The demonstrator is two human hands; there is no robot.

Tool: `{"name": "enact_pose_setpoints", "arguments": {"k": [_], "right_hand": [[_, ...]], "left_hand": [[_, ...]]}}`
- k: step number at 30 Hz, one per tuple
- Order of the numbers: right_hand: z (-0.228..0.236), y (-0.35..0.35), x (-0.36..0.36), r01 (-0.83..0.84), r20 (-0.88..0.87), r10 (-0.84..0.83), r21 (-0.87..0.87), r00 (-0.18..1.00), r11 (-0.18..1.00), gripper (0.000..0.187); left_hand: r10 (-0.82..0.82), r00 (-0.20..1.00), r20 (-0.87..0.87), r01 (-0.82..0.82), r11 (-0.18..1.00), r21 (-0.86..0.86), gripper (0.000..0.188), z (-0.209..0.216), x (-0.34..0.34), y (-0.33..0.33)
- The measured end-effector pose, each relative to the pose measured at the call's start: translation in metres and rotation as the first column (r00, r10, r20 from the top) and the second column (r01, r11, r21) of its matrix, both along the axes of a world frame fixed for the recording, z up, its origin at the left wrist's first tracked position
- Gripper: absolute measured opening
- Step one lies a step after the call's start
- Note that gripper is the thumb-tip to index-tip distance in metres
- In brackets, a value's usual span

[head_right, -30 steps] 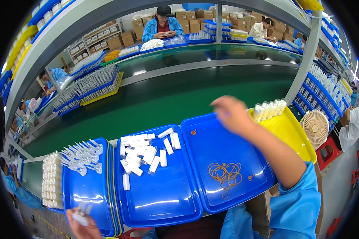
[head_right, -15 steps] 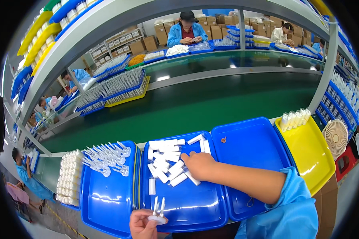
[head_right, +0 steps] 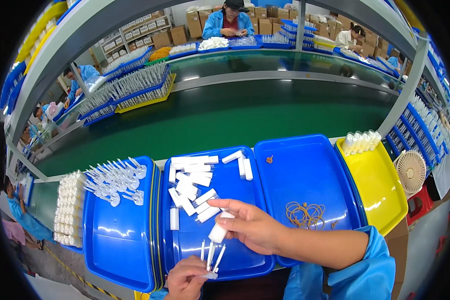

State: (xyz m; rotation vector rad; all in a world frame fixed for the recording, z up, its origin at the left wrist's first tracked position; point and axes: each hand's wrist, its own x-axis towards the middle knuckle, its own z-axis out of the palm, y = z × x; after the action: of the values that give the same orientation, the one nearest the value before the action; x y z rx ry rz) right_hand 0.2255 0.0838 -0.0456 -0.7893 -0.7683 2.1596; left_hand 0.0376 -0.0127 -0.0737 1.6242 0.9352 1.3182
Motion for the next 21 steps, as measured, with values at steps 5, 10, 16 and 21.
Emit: {"name": "enact_pose_setpoints", "arguments": {"k": [5,10,16,21], "right_hand": [[-0.005,-0.006,0.007,0.005,0.073,-0.016,0.143,0.997,0.990,0.052],[0.004,-0.008,0.016,-0.017,0.163,-0.019,0.220,0.987,0.975,0.052],[0.020,-0.017,0.029,-0.146,0.368,0.014,0.334,0.930,0.931,0.052],[0.019,-0.025,0.030,-0.215,0.414,0.027,0.414,0.910,0.885,0.048]], "left_hand": [[0.004,0.999,0.048,-0.004,1.000,0.016,0.009,-0.008,0.002,-0.006],[-0.056,0.992,0.113,0.057,0.998,-0.005,0.011,-0.024,0.002,-0.009],[-0.102,0.985,0.139,0.101,0.995,0.016,0.009,-0.016,0.003,-0.009],[-0.132,0.979,0.157,0.125,0.991,0.055,0.007,-0.012,0.005,-0.006]]}}
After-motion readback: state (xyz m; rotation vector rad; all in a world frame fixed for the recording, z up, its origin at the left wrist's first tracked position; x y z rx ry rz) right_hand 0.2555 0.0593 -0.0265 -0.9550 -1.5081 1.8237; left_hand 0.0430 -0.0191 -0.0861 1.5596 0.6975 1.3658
